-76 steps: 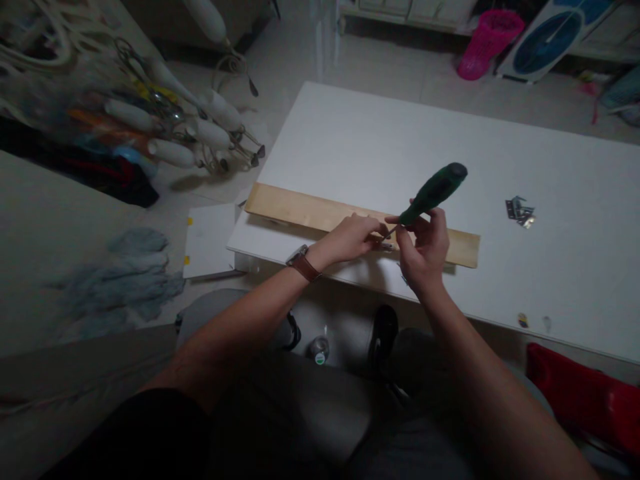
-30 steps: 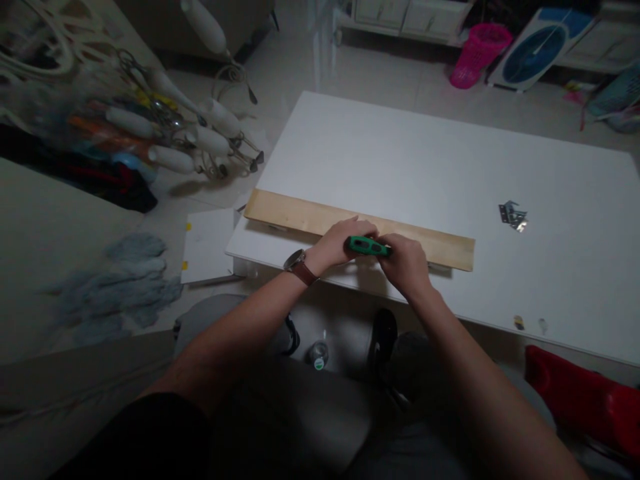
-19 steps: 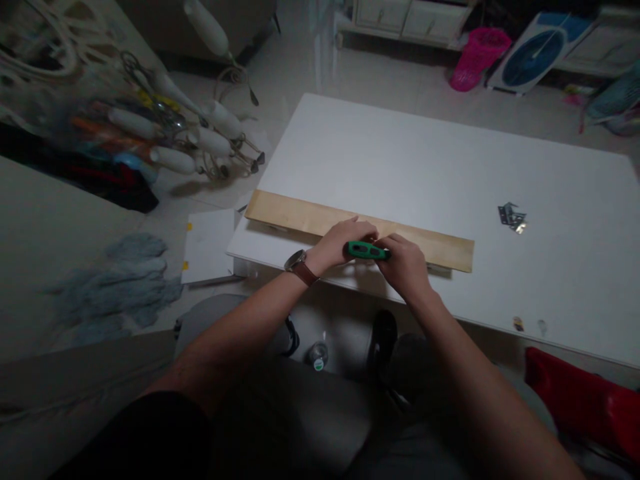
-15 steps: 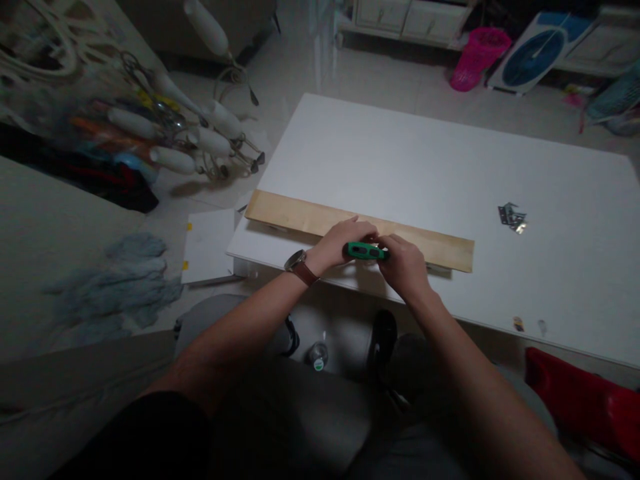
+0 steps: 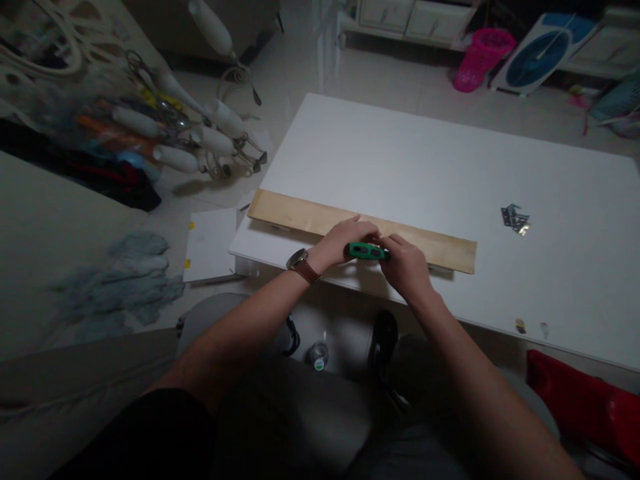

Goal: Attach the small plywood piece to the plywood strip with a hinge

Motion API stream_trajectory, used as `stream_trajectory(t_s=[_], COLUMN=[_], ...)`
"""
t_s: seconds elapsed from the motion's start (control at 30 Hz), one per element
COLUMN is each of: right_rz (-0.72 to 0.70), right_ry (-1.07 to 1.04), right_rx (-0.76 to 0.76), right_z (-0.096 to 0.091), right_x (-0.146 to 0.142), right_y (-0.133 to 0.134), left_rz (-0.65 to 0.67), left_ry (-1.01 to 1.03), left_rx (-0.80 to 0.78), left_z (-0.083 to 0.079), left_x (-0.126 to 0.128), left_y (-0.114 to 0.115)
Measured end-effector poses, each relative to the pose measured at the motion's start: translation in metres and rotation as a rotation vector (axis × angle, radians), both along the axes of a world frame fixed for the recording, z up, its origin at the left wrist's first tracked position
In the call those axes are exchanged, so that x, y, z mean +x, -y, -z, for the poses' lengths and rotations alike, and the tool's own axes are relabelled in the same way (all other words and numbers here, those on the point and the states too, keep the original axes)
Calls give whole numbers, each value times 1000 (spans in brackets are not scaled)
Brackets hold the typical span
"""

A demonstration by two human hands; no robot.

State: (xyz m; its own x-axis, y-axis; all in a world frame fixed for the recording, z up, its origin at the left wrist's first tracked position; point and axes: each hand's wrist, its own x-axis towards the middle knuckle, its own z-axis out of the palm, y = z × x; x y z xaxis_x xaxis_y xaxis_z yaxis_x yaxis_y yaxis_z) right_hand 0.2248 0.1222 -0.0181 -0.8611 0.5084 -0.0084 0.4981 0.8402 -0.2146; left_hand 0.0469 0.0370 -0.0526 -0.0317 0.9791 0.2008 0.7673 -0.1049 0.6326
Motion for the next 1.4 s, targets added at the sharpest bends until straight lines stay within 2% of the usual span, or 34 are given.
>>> stream_trajectory(t_s=[0.2,0.43,0.8,1.0,1.1,1.27,1.4], right_rz=[-96,16,-91,-30,-43,-100,-81], right_ry=[-66,6,36,99,134,72,-113], right_rx=[-76,2,-42,-37,-50,-68,-87], right_z=[0,-1,-2,-7,-12,-13,-9], right_x=[3,2,3,2,0,0,12], right_y=[-3,-1,-1,-1,0,1,-10], left_rz=[-8,5,-14,-6,-16,-26,7], left_ry=[-9,54,52,109,109,70,-25], left_rx=[-29,12,-5,-5,-8,-36,-22], left_z=[1,-2,7,2,4,7,1], left_x=[0,-3,-4,-6,-7,-8,-3], left_y=[-3,3,-2,5,5,1,3])
